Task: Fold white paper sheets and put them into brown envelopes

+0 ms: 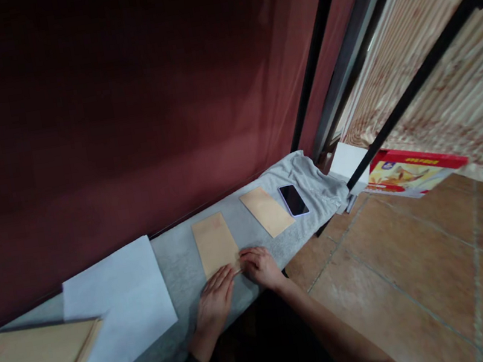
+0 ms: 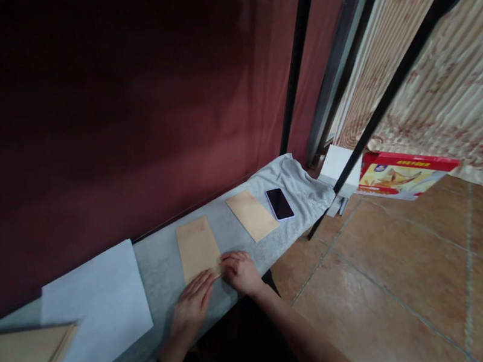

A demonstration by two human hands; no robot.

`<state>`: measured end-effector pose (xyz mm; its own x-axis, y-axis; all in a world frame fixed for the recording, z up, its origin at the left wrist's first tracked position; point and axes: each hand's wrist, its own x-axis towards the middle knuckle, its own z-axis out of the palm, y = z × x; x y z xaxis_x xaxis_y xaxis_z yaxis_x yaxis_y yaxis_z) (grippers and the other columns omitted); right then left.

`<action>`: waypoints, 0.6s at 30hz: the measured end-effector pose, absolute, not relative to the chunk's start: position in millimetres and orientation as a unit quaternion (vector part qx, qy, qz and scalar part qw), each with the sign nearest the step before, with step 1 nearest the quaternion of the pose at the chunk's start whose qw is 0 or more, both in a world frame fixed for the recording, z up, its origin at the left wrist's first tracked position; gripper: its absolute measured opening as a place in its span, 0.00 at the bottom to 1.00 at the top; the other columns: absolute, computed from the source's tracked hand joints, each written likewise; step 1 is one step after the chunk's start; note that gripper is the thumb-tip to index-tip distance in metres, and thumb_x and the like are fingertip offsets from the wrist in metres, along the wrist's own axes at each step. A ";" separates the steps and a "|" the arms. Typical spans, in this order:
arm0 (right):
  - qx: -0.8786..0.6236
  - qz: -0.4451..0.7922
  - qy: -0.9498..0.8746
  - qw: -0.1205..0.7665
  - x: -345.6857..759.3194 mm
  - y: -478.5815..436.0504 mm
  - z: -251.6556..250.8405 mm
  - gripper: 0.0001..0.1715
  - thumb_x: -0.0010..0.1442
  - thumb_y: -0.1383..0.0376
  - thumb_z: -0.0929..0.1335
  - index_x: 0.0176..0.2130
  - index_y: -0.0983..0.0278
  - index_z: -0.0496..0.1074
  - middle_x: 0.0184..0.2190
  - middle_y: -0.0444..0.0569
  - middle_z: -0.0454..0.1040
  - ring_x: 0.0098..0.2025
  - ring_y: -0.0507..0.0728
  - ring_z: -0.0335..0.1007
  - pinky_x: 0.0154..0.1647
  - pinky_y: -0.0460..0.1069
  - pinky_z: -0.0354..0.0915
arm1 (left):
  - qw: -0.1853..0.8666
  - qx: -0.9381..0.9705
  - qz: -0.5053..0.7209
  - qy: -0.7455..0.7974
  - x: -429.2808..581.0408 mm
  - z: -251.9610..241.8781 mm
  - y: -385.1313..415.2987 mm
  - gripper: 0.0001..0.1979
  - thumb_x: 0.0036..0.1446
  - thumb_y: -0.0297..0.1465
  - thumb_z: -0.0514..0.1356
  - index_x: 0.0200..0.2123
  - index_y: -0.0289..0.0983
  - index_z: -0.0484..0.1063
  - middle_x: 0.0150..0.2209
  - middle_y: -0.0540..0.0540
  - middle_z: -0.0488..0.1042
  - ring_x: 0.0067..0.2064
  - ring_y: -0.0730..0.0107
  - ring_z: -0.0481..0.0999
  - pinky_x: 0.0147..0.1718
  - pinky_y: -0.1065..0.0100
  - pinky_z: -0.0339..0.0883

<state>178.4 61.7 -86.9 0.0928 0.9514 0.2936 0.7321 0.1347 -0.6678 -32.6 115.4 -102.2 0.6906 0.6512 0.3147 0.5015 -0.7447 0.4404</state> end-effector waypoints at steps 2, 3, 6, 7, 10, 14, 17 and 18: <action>-0.632 0.162 -0.666 0.362 180.2 66.7 -83.1 0.20 0.62 0.74 0.65 0.50 0.59 0.77 0.53 0.49 0.78 0.56 0.58 0.72 0.59 0.56 0.64 | 0.170 0.902 0.231 0.323 -31.9 -101.5 115.0 0.19 0.67 0.33 0.51 0.57 0.44 0.74 0.58 0.44 0.75 0.60 0.60 0.73 0.62 0.55 0.67; -0.619 0.165 -0.680 0.355 180.4 70.2 -81.0 0.20 0.64 0.73 0.65 0.51 0.59 0.76 0.54 0.49 0.77 0.57 0.57 0.71 0.60 0.55 0.63 | 0.175 0.900 0.233 0.324 -31.7 -101.2 114.5 0.19 0.67 0.32 0.51 0.56 0.44 0.74 0.58 0.44 0.75 0.60 0.60 0.73 0.62 0.55 0.66; -0.565 0.159 -0.745 0.315 179.0 85.3 -77.4 0.19 0.69 0.66 0.65 0.57 0.57 0.73 0.61 0.48 0.71 0.63 0.57 0.65 0.65 0.56 0.59 | 0.178 0.900 0.232 0.323 -32.1 -100.3 113.0 0.19 0.67 0.31 0.51 0.56 0.43 0.74 0.58 0.43 0.76 0.60 0.58 0.73 0.62 0.53 0.67; -0.555 0.152 -0.763 0.296 178.5 92.1 -77.6 0.20 0.70 0.64 0.65 0.59 0.55 0.71 0.63 0.48 0.69 0.65 0.57 0.63 0.66 0.57 0.57 | 0.169 0.904 0.228 0.320 -32.4 -99.8 112.7 0.19 0.66 0.31 0.51 0.56 0.42 0.74 0.57 0.43 0.76 0.60 0.57 0.73 0.62 0.53 0.67; -0.560 0.129 -0.782 0.241 179.1 117.7 -81.8 0.23 0.70 0.61 0.65 0.62 0.52 0.67 0.66 0.46 0.64 0.68 0.58 0.59 0.70 0.59 0.52 | 0.134 0.920 0.208 0.304 -33.7 -98.4 112.3 0.20 0.67 0.30 0.49 0.57 0.41 0.73 0.59 0.44 0.75 0.61 0.58 0.72 0.61 0.54 0.68; -0.586 0.103 -0.769 0.234 184.5 158.7 -88.9 0.27 0.68 0.59 0.67 0.65 0.54 0.64 0.68 0.48 0.61 0.69 0.60 0.58 0.71 0.60 0.50 | 0.092 0.931 0.201 0.292 -35.5 -99.1 112.8 0.21 0.68 0.30 0.48 0.60 0.43 0.71 0.61 0.46 0.73 0.62 0.62 0.71 0.60 0.56 0.70; -0.604 0.083 -0.748 0.263 187.8 185.5 -91.7 0.29 0.68 0.58 0.67 0.65 0.57 0.63 0.67 0.51 0.62 0.69 0.61 0.58 0.71 0.62 0.49 | 0.057 0.936 0.206 0.281 -36.9 -102.5 113.9 0.22 0.68 0.29 0.47 0.61 0.42 0.69 0.60 0.46 0.73 0.62 0.63 0.71 0.60 0.57 0.70; -0.609 0.077 -0.743 0.268 188.3 192.5 -92.1 0.29 0.68 0.58 0.67 0.66 0.58 0.63 0.67 0.52 0.62 0.69 0.62 0.57 0.71 0.62 0.49 | 0.049 0.937 0.206 0.279 -37.3 -103.7 114.3 0.23 0.68 0.28 0.47 0.62 0.42 0.69 0.60 0.46 0.73 0.62 0.64 0.71 0.60 0.57 0.71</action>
<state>188.3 192.5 -92.1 -0.1157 0.9456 0.3042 0.8631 0.2473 -0.4404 -37.3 114.3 -103.7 0.7596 0.5422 0.3592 0.5014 -0.8399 0.2076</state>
